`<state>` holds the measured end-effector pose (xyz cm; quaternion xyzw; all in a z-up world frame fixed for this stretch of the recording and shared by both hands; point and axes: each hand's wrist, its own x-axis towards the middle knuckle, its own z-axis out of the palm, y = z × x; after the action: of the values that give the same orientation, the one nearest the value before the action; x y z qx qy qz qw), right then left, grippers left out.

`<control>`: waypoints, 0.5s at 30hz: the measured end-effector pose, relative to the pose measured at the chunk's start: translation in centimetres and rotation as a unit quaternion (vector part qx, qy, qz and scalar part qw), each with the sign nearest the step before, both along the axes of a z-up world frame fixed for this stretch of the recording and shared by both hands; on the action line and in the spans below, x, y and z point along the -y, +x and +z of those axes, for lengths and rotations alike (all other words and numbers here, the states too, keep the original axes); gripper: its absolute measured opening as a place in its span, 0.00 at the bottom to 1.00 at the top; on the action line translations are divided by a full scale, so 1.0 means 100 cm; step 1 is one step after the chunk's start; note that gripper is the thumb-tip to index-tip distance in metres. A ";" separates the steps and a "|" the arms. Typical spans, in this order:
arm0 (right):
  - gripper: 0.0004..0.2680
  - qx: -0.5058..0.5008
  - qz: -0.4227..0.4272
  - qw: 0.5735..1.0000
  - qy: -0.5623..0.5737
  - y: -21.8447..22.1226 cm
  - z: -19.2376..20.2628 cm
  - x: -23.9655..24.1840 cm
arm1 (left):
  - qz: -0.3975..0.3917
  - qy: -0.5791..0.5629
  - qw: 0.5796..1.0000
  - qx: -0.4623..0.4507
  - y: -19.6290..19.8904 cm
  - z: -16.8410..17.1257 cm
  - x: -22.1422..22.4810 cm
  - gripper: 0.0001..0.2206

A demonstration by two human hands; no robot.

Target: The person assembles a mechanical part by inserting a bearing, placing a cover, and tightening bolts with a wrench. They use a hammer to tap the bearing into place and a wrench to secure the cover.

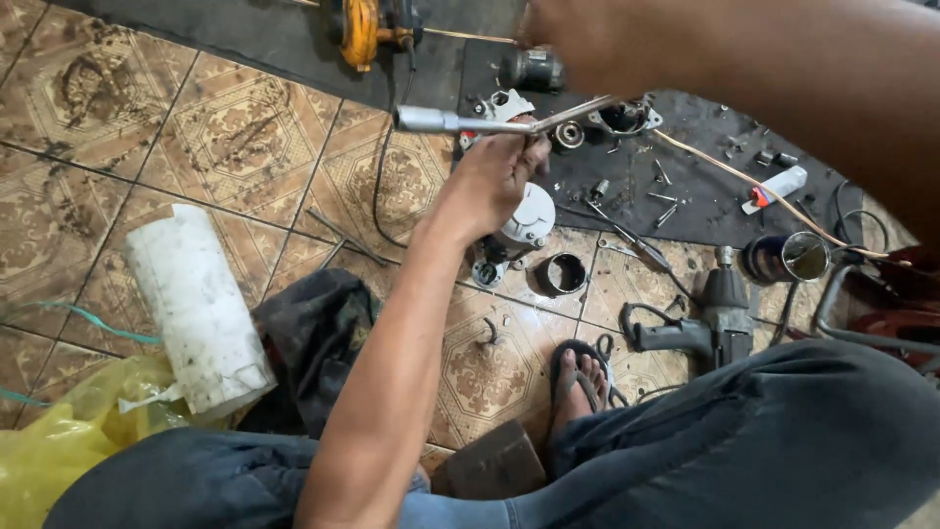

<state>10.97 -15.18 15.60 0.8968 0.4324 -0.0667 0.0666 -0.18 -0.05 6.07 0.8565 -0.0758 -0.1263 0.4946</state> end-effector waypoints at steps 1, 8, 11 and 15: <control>0.18 0.001 0.001 1.000 0.002 -0.007 0.007 0.001 | 0.001 0.002 1.000 0.001 0.003 -0.012 -0.001 0.16; 0.08 -0.051 -0.099 0.947 -0.302 -0.084 0.080 -0.042 | -0.028 -0.033 0.999 0.012 0.005 -0.012 0.005 0.09; 0.08 -0.119 -0.126 0.958 -0.230 -0.091 0.079 -0.041 | -0.035 -0.061 0.997 0.022 0.011 -0.018 0.007 0.11; 0.13 0.269 0.185 0.926 -0.190 -0.070 0.044 -0.002 | -0.033 -0.101 0.994 0.006 0.015 -0.026 0.009 0.07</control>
<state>3.96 -14.94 19.98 0.7559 0.5354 0.1092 0.3606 1.33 -0.90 3.48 0.8000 -0.1192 -0.1290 0.5737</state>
